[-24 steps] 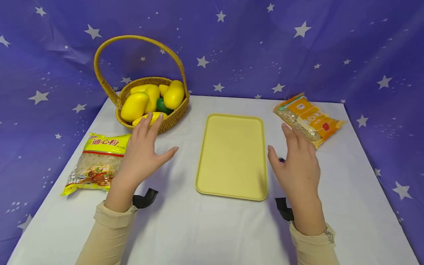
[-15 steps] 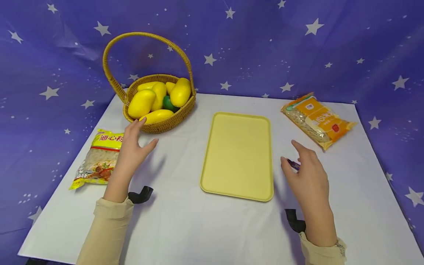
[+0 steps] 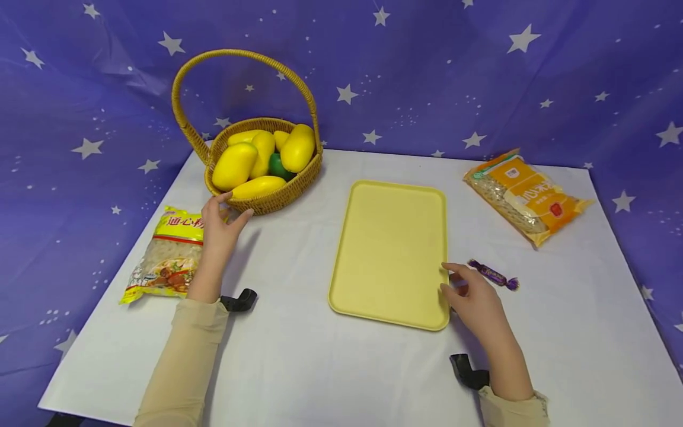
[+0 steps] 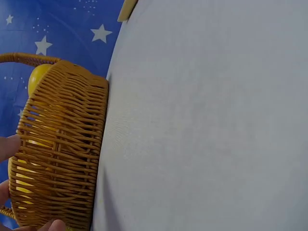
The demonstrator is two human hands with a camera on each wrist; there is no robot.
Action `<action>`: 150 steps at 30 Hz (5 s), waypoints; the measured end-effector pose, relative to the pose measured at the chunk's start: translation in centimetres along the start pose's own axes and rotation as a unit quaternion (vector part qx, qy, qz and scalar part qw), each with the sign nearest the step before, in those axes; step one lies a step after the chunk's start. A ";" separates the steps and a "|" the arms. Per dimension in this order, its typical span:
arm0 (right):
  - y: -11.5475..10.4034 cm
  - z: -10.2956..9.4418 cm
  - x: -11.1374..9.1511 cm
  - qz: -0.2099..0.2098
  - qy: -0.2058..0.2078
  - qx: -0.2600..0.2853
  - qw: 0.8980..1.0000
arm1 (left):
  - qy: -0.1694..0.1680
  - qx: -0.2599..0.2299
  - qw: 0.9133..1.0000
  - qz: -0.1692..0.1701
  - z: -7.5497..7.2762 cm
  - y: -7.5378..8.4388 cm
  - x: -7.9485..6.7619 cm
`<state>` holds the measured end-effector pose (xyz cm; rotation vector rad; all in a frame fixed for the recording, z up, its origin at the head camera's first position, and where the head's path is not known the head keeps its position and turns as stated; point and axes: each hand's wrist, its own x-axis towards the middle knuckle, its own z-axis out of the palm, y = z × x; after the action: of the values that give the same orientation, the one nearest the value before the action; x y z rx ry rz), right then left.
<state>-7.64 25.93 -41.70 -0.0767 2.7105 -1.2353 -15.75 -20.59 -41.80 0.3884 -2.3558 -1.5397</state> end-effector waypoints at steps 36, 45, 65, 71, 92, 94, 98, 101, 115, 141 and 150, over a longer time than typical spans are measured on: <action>0.4 0.1 0.2 0.017 -0.010 -0.101 0.995 | -0.004 0.107 0.993 0.043 0.0 0.1 -5.7; 0.2 0.2 0.2 0.010 -0.013 -0.109 0.994 | 0.002 0.113 0.993 0.039 -0.4 -0.1 -7.0; -2.8 -0.8 0.7 0.002 -0.004 -0.130 0.991 | 0.017 0.091 0.994 0.055 -0.5 -1.5 -7.1; -8.3 -2.0 1.7 -0.060 0.081 -0.094 0.990 | 0.017 0.082 0.994 0.070 -0.3 -1.3 -7.0; -17.5 7.0 9.2 -0.114 0.010 0.022 0.993 | 0.021 0.073 0.994 0.076 -0.6 -1.4 -7.2; -18.1 7.8 9.8 -0.111 0.004 0.022 0.994 | 0.024 0.072 0.994 0.078 -0.6 -1.5 -7.2; -18.7 8.9 10.9 -0.095 -0.003 0.016 0.995 | 0.023 0.075 0.994 0.078 -0.5 -1.5 -7.1; -19.0 9.5 11.4 -0.084 -0.004 0.011 0.996 | 0.019 0.076 0.994 0.075 -0.3 -1.5 -7.2; -20.3 11.6 13.2 -0.070 0.019 -0.068 0.995 | 0.020 0.075 0.994 0.071 0.0 -1.7 -7.1; -21.0 15.1 14.5 -0.062 0.108 0.009 0.992 | 0.024 0.072 0.995 0.066 -0.3 -1.7 -7.2; -21.0 14.2 14.0 -0.072 0.117 0.033 0.990 | 0.020 0.054 0.997 0.056 -0.2 -1.3 -7.2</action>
<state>-19.44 -0.06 -36.75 -0.1300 2.9026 -1.4585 -8.96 -18.45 -43.65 0.3025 -2.3933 -1.3469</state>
